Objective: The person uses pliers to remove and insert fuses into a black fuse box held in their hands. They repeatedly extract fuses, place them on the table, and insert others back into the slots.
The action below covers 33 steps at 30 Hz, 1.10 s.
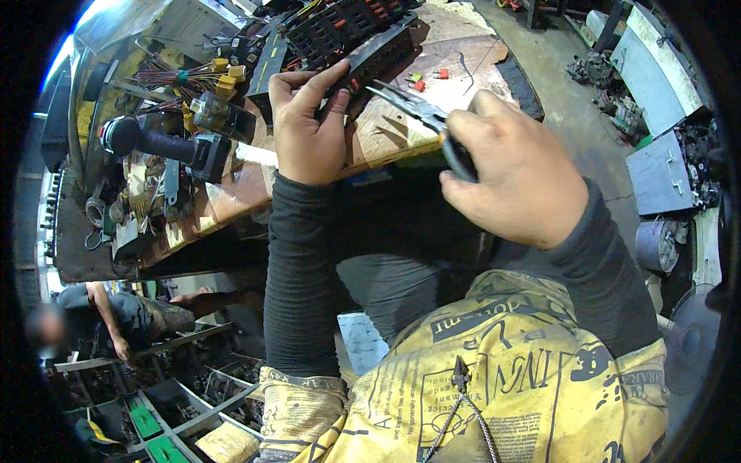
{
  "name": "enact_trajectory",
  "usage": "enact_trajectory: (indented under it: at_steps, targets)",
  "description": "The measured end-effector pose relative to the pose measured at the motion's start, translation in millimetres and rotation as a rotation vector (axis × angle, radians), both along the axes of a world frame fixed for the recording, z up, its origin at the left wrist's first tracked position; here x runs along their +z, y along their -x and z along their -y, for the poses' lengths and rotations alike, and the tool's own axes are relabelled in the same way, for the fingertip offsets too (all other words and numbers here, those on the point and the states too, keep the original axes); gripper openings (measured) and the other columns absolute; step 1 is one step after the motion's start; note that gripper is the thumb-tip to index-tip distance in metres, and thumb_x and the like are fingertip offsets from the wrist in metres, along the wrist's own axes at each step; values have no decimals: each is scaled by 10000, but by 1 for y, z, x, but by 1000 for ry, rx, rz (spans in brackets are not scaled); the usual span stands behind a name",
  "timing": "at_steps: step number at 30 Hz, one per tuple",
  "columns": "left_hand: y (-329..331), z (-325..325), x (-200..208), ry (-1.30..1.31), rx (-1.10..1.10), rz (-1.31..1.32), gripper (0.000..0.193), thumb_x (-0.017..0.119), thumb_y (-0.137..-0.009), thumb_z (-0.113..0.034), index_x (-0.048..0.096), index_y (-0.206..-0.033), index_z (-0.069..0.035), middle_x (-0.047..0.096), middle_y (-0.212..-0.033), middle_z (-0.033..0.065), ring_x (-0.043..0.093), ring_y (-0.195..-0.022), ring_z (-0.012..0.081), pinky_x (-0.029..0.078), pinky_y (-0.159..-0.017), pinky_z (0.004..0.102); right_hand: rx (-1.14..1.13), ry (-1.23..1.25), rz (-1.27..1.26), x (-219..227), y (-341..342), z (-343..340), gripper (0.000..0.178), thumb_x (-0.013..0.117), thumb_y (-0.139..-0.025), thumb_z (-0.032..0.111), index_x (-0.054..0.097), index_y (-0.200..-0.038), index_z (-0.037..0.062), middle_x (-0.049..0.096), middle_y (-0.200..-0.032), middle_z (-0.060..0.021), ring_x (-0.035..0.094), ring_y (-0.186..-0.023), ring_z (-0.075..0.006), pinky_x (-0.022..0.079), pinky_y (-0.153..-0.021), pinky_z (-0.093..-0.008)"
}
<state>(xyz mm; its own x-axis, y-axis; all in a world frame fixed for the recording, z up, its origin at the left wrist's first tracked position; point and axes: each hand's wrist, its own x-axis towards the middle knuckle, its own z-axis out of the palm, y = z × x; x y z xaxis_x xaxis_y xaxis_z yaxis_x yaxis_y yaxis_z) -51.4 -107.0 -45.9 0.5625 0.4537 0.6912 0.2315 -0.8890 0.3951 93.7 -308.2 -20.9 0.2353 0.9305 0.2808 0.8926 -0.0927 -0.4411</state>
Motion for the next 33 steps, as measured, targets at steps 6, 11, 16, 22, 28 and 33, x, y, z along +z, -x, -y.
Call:
enact_trajectory:
  at_steps: [6, 11, 16, 22, 28, 33]
  targets:
    - [3, -3, -1, -33, -53, -15, 414, 677, -795, 48, 717, -1170, -123, 523, -1041, 138, 536, -990, 274, 462, -903, 346, -38, -44, 61, 0, 16, -18, 302, 708, -758, 219, 622, -933, -12, 553, -895, -187, 629, -822, -373, 519, -726, -459]
    - [4, -5, -2, -25, -42, -24, 466, 665, -801, 53, 708, -1216, -154, 543, -1061, 99, 542, -994, 230, 458, -939, 332, -45, -29, 55, 1, 20, -22, 297, 702, -768, 208, 619, -932, -26, 557, -877, -188, 633, -800, -373, 522, -722, -455]
    - [3, -4, 0, -42, -49, -30, 459, 671, -782, 59, 706, -1194, -140, 527, -1047, 134, 542, -992, 269, 467, -906, 347, -42, -50, 78, -2, 24, -24, 264, 682, -777, 174, 609, -912, -41, 558, -860, -194, 632, -770, -373, 528, -711, -453]
    - [0, 1, -1, -63, -10, -44, 523, 687, -744, 67, 707, -1209, -173, 529, -1045, 125, 546, -989, 267, 475, -913, 349, -155, -180, 277, -10, 36, -30, 183, 677, -773, 153, 607, -836, -4, 595, -860, -174, 655, -763, -332, 546, -671, -419]
    - [-3, 0, -1, -109, 11, -57, 517, 685, -704, 65, 711, -1179, -138, 517, -1031, 158, 544, -976, 320, 478, -889, 376, -161, -228, 323, -14, 37, -33, 175, 687, -763, 161, 638, -836, 9, 617, -830, -164, 670, -717, -299, 556, -621, -395]
    - [-6, 2, -4, -142, 51, -43, 490, 680, -707, 39, 712, -1166, -132, 513, -1024, 167, 559, -963, 330, 486, -877, 389, -154, -198, 325, -13, 34, -31, 175, 676, -757, 144, 648, -843, -5, 633, -839, -196, 686, -714, -332, 569, -640, -414]
